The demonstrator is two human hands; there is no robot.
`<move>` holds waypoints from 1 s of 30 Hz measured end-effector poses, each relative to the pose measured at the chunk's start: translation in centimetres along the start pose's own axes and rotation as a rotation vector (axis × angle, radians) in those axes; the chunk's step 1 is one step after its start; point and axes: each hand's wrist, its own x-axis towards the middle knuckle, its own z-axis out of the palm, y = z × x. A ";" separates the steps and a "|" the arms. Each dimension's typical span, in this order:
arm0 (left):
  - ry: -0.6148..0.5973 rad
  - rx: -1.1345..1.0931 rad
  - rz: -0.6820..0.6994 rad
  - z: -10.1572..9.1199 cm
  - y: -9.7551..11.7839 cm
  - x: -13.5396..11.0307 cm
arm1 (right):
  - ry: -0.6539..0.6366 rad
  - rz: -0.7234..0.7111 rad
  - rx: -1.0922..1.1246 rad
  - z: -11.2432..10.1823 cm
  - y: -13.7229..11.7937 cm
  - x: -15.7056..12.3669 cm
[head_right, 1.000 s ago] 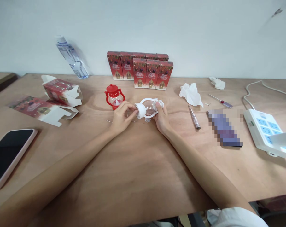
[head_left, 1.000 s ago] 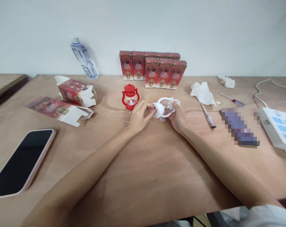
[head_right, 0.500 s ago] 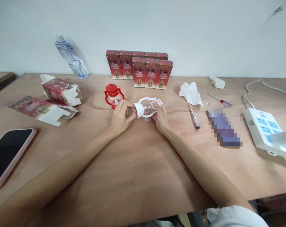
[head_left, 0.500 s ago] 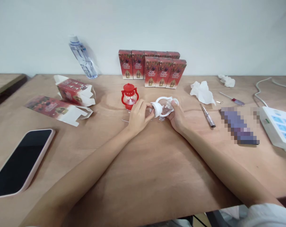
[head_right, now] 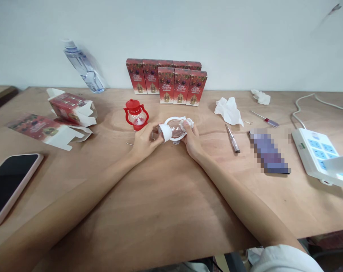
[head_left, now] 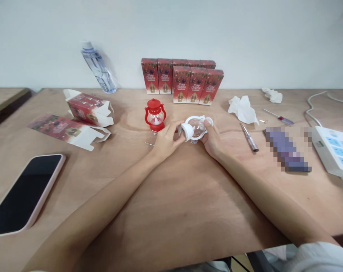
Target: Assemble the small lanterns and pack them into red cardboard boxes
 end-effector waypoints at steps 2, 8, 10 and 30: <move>-0.009 0.003 -0.014 0.0 0.0 0.0 | -0.008 -0.005 -0.020 0.0 0.0 0.0; -0.011 -0.014 -0.021 0.2 -0.2 0.0 | 0.008 0.011 -0.023 0.0 0.1 0.0; -0.011 -0.016 -0.019 0.2 -0.2 0.0 | 0.010 0.020 -0.016 0.0 0.0 -0.1; -0.024 -0.062 -0.087 0.3 -0.3 -0.3 | 0.016 -0.005 -0.027 0.1 0.1 -0.1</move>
